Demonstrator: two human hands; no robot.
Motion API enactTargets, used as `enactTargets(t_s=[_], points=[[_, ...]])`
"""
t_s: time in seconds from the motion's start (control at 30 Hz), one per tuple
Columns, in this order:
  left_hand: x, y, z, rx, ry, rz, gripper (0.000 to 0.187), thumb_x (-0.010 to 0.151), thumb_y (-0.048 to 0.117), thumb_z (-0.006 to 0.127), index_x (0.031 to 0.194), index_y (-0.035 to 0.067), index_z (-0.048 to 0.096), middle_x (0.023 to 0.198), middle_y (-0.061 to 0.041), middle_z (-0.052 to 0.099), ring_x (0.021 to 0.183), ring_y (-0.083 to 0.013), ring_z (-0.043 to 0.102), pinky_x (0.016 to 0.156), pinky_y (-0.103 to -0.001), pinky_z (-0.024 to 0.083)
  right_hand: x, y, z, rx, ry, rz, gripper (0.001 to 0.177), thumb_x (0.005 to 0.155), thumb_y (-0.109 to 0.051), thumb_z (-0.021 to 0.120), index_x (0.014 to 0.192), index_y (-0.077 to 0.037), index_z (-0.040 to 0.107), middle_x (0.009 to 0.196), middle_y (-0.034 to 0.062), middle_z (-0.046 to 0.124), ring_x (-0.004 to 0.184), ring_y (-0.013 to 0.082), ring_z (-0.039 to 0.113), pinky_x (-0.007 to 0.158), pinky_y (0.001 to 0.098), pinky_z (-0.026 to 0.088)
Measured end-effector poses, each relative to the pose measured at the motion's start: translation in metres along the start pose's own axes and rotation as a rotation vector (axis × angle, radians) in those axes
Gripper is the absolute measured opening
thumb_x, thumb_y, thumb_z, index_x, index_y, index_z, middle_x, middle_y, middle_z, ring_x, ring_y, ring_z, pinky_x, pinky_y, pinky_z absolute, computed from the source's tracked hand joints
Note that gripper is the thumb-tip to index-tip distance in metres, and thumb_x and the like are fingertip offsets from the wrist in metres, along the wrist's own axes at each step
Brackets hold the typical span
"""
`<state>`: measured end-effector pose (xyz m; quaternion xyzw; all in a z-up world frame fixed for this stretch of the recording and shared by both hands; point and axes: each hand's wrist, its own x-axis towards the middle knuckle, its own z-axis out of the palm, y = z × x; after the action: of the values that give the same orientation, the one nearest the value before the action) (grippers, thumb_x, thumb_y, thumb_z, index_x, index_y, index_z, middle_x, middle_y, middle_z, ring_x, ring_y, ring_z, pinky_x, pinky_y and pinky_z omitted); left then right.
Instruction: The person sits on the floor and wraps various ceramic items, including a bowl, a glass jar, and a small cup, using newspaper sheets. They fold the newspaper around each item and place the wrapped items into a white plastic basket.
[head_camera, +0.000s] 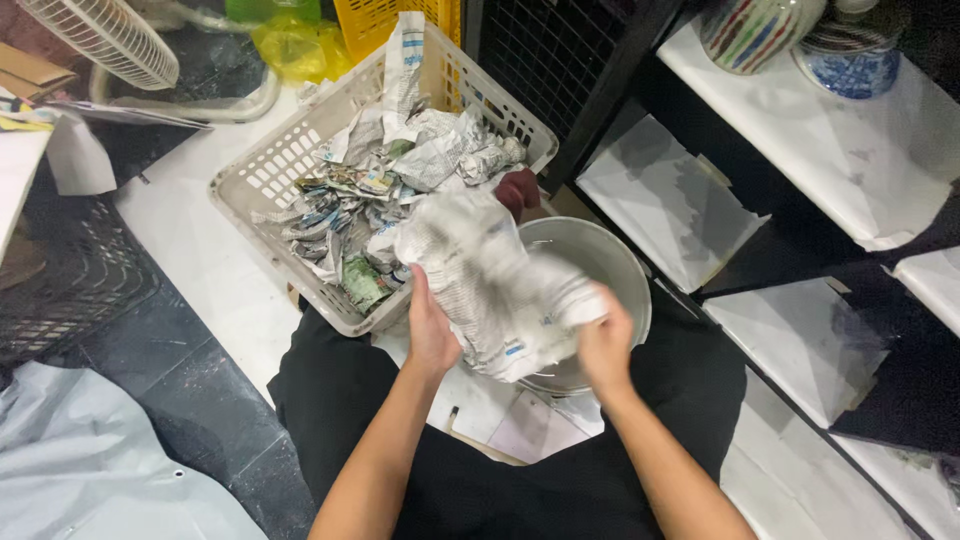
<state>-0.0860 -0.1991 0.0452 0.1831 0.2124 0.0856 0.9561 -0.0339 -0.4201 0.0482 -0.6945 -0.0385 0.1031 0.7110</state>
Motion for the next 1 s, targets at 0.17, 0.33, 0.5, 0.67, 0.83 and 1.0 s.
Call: enactTargets(t_s=[0.17, 0.33, 0.5, 0.67, 0.83, 1.0], points=[[0.001, 0.006, 0.0, 0.307, -0.016, 0.075, 0.052, 0.096, 0.024, 0.068, 0.14, 0.0, 0.053, 0.137, -0.012, 0.062, 0.123, -0.0237, 0.062, 0.104, -0.04, 0.05, 0.028, -0.007, -0.029, 0.689, 0.393, 0.364, 0.036, 0.101, -0.026, 0.057, 0.127, -0.001, 0.062, 0.125, 0.0086, 0.069, 0.115, 0.0224, 0.066, 0.099, 0.0402, 0.054], [-0.001, 0.004, 0.003, 0.32, 0.091, 0.076, 0.048, 0.098, 0.021, 0.065, 0.137, -0.005, 0.055, 0.134, -0.016, 0.065, 0.118, -0.0247, 0.065, 0.099, -0.039, 0.054, 0.007, -0.027, -0.067, 0.67, 0.427, 0.186, 0.035, 0.107, -0.023, 0.056, 0.131, 0.003, 0.059, 0.128, 0.0111, 0.067, 0.12, 0.023, 0.065, 0.106, 0.0393, 0.05], [-0.025, -0.022, 0.01, 0.298, -0.043, -0.107, 0.049, 0.093, 0.016, 0.068, 0.135, -0.006, 0.056, 0.13, -0.019, 0.067, 0.114, -0.027, 0.068, 0.096, -0.041, 0.057, -0.032, -0.042, -0.112, 0.524, 0.514, 0.038, 0.032, 0.106, -0.018, 0.055, 0.133, -0.001, 0.058, 0.129, 0.0091, 0.068, 0.118, 0.0202, 0.065, 0.103, 0.0372, 0.053], [-0.072, -0.061, 0.005, 0.4, -0.147, -0.347, 0.047, 0.077, 0.007, 0.071, 0.123, 0.002, 0.063, 0.109, -0.012, 0.076, 0.092, -0.0219, 0.076, 0.079, -0.036, 0.06, -0.038, -0.058, -0.18, 0.378, 0.646, -0.001, 0.028, 0.107, -0.014, 0.059, 0.131, 0.001, 0.059, 0.123, 0.0114, 0.07, 0.109, 0.02, 0.07, 0.094, 0.0362, 0.058], [-0.095, -0.12, 0.008, 0.387, -0.494, -0.35, 0.017, 0.102, 0.011, 0.073, 0.108, -0.005, 0.069, 0.074, -0.006, 0.061, 0.062, -0.0116, 0.056, 0.072, -0.034, 0.06, -0.043, -0.066, -0.225, 0.379, 0.562, 0.13, 0.031, 0.104, -0.016, 0.064, 0.13, 0.001, 0.062, 0.127, 0.0129, 0.069, 0.11, 0.0209, 0.069, 0.094, 0.0358, 0.055], [-0.1, -0.139, 0.026, 0.448, -0.313, -0.274, 0.015, 0.093, 0.014, 0.071, 0.096, -0.001, 0.069, 0.079, -0.005, 0.067, 0.071, -0.0134, 0.065, 0.071, -0.035, 0.063, -0.065, -0.076, -0.233, 0.741, 0.262, 0.099, 0.067, 0.095, -0.051, 0.071, 0.14, -0.003, 0.058, 0.145, 0.0135, 0.061, 0.139, 0.0282, 0.052, 0.118, 0.0456, 0.039]])
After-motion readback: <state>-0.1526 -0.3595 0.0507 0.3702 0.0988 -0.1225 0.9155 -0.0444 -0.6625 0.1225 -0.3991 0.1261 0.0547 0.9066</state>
